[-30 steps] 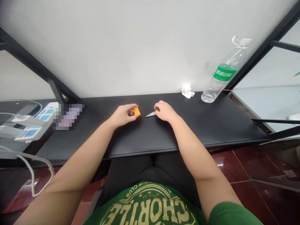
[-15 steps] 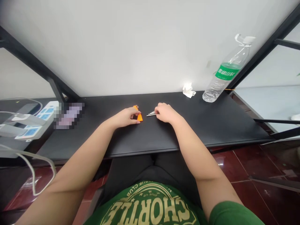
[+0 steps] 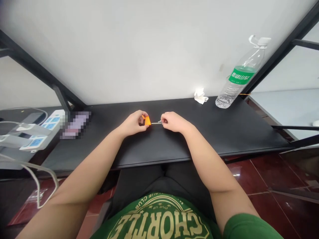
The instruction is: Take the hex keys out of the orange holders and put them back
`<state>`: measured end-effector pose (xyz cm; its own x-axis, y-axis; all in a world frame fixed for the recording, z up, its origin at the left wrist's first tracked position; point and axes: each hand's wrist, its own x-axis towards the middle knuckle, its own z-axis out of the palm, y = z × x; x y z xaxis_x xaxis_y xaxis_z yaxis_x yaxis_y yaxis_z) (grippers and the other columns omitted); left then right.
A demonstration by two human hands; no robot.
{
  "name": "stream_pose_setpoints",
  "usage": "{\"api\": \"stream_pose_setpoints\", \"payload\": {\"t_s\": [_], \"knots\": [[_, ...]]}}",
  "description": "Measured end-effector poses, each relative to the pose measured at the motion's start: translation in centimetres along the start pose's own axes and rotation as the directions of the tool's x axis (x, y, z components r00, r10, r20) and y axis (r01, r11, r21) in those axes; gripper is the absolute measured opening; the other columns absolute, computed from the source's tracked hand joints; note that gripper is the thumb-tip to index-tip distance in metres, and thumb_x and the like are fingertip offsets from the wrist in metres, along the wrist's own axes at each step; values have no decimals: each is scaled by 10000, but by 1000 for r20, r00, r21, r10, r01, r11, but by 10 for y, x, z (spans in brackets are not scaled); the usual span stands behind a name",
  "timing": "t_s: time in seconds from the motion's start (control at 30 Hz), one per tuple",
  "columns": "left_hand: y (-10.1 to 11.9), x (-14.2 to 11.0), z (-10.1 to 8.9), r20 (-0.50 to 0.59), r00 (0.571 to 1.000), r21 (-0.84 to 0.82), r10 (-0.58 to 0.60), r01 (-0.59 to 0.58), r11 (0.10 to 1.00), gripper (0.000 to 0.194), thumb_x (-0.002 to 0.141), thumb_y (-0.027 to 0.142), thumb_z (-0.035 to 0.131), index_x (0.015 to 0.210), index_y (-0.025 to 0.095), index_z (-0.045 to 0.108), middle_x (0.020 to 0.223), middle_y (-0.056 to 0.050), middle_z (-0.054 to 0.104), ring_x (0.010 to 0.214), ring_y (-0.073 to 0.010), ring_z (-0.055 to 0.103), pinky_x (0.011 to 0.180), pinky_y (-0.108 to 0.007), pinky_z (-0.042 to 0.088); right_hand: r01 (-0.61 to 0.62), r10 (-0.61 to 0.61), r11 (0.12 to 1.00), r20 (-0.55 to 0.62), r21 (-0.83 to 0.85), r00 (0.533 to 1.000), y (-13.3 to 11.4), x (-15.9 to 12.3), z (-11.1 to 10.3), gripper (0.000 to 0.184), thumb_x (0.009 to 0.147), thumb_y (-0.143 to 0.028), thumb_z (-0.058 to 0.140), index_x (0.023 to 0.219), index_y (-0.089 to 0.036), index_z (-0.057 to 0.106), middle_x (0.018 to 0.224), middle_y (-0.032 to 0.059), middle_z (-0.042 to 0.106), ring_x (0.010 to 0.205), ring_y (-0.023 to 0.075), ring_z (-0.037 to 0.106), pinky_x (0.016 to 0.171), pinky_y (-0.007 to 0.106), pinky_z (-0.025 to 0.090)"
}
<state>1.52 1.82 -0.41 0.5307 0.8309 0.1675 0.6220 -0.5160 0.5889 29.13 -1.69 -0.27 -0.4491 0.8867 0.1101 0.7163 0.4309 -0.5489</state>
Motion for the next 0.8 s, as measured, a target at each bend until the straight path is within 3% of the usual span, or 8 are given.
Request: {"api": "stream_pose_setpoints", "payload": {"t_s": [0.17,0.4,0.53,0.67,0.8], "knots": [[-1,1,2,-74,995,-44,72,-76,996,440,754,291,788,1156,218,626,869,13,600,738,-155,598,714,-310,518,56,-51,996,-64,66,997,2,0,0,65,897,-139,654,874,-196,675,937,32,668,815,161,604,750,279,453],[1,0,3,-94,986,6,139,-139,990,423,771,289,782,1159,220,629,909,3,601,761,-160,588,736,-315,517,85,-76,991,-83,107,994,-1,0,-1,95,907,-144,642,879,-198,715,959,38,666,811,162,611,756,297,466],[5,-1,4,-82,982,65,167,-162,985,405,789,290,783,1161,228,636,968,-14,632,813,-177,608,765,-325,518,8,12,968,-81,249,997,-7,2,2,79,912,-184,672,949,-199,741,926,27,688,795,160,631,751,303,481],[12,-2,4,-86,976,101,202,-193,976,384,806,287,776,1161,227,642,1008,-28,668,839,-189,624,791,-333,528,-117,139,853,-6,509,990,-12,6,10,213,884,-259,749,1088,-200,750,843,-6,677,712,143,629,654,275,474],[20,-3,5,-60,964,118,258,-250,961,333,837,273,750,1151,217,652,1081,-51,703,880,-195,646,817,-335,537,-206,166,686,126,697,978,-20,10,17,166,850,-251,785,986,-159,765,744,-4,655,569,99,526,542,246,418]]}}
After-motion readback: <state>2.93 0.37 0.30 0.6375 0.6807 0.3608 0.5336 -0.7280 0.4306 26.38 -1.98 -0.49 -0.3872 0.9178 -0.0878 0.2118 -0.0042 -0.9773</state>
